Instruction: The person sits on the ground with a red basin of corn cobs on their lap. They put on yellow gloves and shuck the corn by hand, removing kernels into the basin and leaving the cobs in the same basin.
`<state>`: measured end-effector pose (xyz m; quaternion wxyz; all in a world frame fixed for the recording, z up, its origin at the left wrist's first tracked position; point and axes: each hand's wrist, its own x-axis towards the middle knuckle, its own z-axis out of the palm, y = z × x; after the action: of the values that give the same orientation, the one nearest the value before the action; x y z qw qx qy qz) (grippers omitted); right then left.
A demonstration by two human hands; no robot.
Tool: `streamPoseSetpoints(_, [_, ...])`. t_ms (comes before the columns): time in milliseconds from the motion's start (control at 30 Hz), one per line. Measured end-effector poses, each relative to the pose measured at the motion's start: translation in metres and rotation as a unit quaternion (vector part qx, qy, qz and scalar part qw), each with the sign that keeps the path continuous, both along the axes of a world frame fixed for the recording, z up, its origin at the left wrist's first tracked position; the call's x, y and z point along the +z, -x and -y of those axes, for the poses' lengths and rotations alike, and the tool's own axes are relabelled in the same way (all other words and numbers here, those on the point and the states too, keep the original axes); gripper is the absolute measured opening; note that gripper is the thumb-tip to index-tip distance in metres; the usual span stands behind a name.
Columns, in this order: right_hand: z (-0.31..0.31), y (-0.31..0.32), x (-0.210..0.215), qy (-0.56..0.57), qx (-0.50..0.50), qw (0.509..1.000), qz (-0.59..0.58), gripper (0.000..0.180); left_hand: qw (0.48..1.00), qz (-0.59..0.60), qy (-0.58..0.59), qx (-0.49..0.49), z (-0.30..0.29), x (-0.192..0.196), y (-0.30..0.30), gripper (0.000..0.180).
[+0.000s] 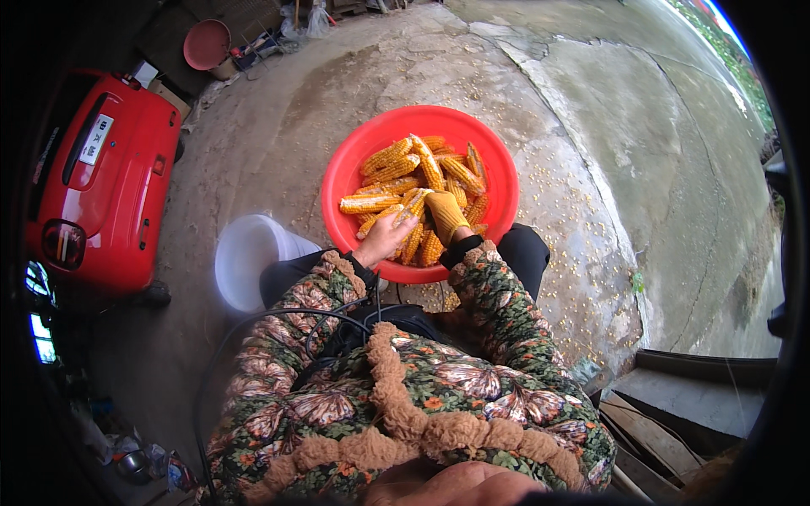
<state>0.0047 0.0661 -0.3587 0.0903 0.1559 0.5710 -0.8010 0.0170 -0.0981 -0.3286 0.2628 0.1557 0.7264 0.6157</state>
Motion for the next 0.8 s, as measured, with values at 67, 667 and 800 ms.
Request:
streamPoseSetpoints(67, [-0.004,-0.001,0.000,0.091,0.009,0.995,0.050,0.021,0.997,0.024,0.075,0.013,0.002,-0.005,0.006,0.035])
streamPoseSetpoints(667, [0.004,0.015,-0.043,-0.504,0.016,0.779,-0.372,0.009,0.981,-0.192,0.021,0.028,0.003,-0.026,0.008,0.030])
streamPoseSetpoints(800, [0.003,0.014,-0.040,-0.504,0.008,0.785,-0.361,0.008,0.986,-0.161,-0.035,0.033,0.005,-0.031,0.009,0.030])
